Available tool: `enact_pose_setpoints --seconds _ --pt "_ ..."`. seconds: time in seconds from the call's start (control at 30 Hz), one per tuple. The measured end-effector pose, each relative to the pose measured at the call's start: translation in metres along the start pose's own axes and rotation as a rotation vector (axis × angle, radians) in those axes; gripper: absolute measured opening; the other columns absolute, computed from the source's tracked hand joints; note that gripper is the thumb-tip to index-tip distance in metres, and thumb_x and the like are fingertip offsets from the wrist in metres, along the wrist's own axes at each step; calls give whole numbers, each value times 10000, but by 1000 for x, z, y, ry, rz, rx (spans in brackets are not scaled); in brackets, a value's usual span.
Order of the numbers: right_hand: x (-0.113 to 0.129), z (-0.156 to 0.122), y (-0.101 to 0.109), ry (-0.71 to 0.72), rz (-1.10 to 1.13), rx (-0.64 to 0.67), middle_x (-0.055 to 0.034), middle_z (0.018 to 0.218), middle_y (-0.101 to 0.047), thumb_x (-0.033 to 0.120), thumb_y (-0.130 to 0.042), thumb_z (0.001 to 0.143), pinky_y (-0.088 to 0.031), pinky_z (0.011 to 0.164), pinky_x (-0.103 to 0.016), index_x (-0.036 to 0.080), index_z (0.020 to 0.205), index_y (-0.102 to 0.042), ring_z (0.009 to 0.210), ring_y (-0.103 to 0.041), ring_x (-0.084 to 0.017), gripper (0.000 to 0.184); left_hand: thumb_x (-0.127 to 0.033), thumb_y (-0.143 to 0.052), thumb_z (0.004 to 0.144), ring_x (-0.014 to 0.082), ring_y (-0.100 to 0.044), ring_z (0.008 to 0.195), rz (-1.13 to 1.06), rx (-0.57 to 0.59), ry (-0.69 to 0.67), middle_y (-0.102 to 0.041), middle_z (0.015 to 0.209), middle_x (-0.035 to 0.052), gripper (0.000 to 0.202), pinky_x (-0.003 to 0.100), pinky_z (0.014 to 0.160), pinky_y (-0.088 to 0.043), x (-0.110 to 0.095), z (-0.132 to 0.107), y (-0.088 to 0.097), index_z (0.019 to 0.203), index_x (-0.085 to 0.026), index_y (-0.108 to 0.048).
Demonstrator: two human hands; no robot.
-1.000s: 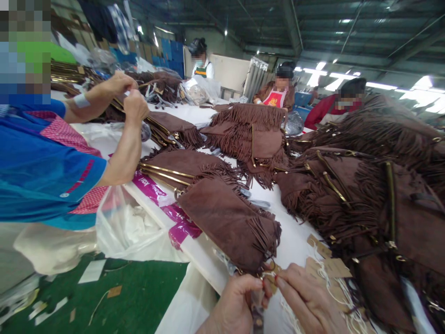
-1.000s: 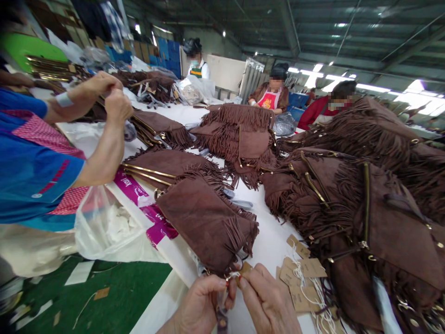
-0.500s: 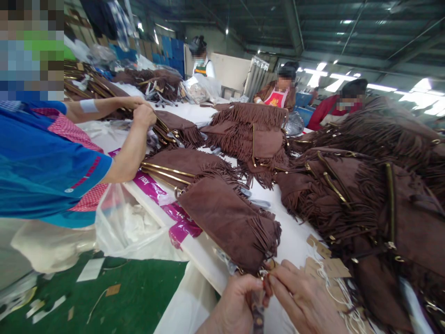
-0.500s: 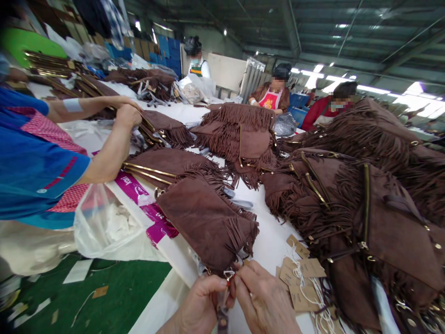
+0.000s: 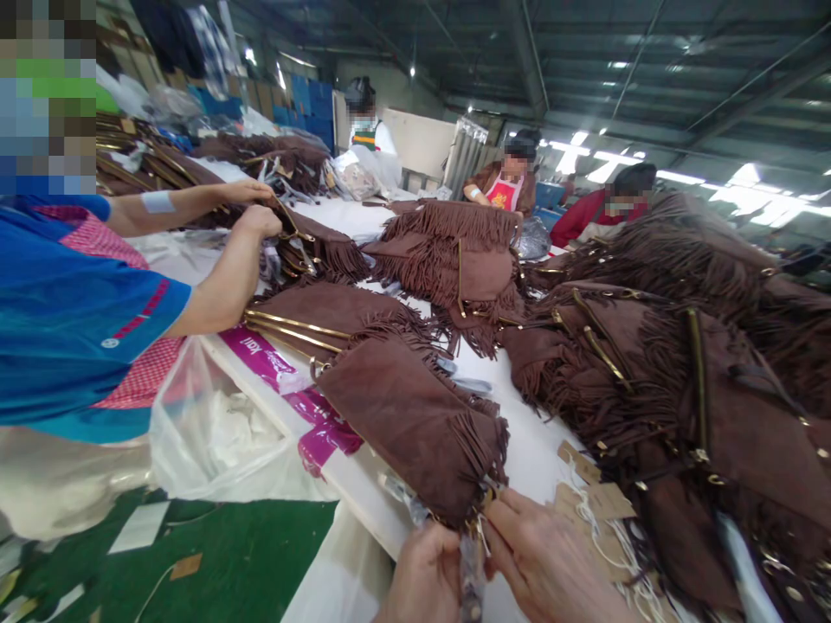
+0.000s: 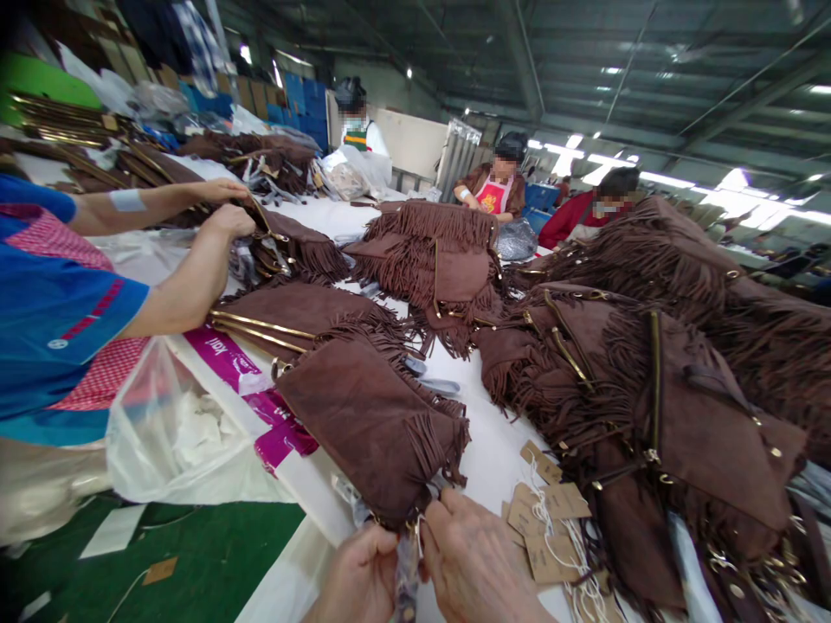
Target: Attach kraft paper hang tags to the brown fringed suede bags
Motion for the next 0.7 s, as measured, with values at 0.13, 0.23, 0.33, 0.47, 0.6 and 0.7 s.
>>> enact_pose_setpoints --seconds 0.13,0.23,0.33,0.47,0.6,0.7 --pt "-2 -1 -6 -4 -17 -11 -29 764 -581 97 -361 828 -363 587 -255 209 735 -540 701 -567 -162 230 -175 -634 495 141 -507 506 6 -49 -36 -566 543 23 95 273 520 -376 2 -1 -4 543 -137 -562" --pt "-4 -1 -12 39 -38 -44 -29 752 -595 57 -391 791 -343 574 -262 209 732 -553 686 -571 -165 230 -310 -702 495 116 -468 438 39 -77 -55 -538 495 15 235 241 446 -331 2 0 -14 553 -129 -562" --pt "-3 0 -15 88 -76 -74 -39 734 -606 43 -397 775 -337 562 -268 197 715 -563 665 -574 -169 234 -416 -730 494 94 -424 380 140 -109 -81 -489 427 2 353 225 404 -294 1 1 -23 528 -117 -545" --pt "1 0 -12 97 -79 -65 -45 716 -605 57 -375 796 -352 560 -269 189 706 -567 653 -578 -169 249 -424 -746 481 79 -397 355 210 -193 -121 -480 423 -19 373 217 385 -292 1 0 -26 583 -121 -553" --pt "3 -3 -2 33 78 -37 -50 758 -600 167 -369 842 -403 555 -250 191 781 -557 662 -584 -163 199 -413 -717 534 86 -414 361 282 -241 -121 -489 423 -14 335 217 387 -307 3 -2 -21 585 -127 -550" --pt "1 -9 -1 -19 316 -74 -43 844 -599 257 -395 851 -449 544 -244 213 952 -523 650 -589 -149 169 -402 -674 577 93 -420 338 290 -302 -90 -482 379 -5 307 208 376 -291 3 -4 -19 555 -124 -544"
Point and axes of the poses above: each hand's wrist, its own z-axis towards the middle knuckle, its own y-axis out of the back of the hand, x = y × z, the point moved 1 cm from there along z, towards the middle knuckle
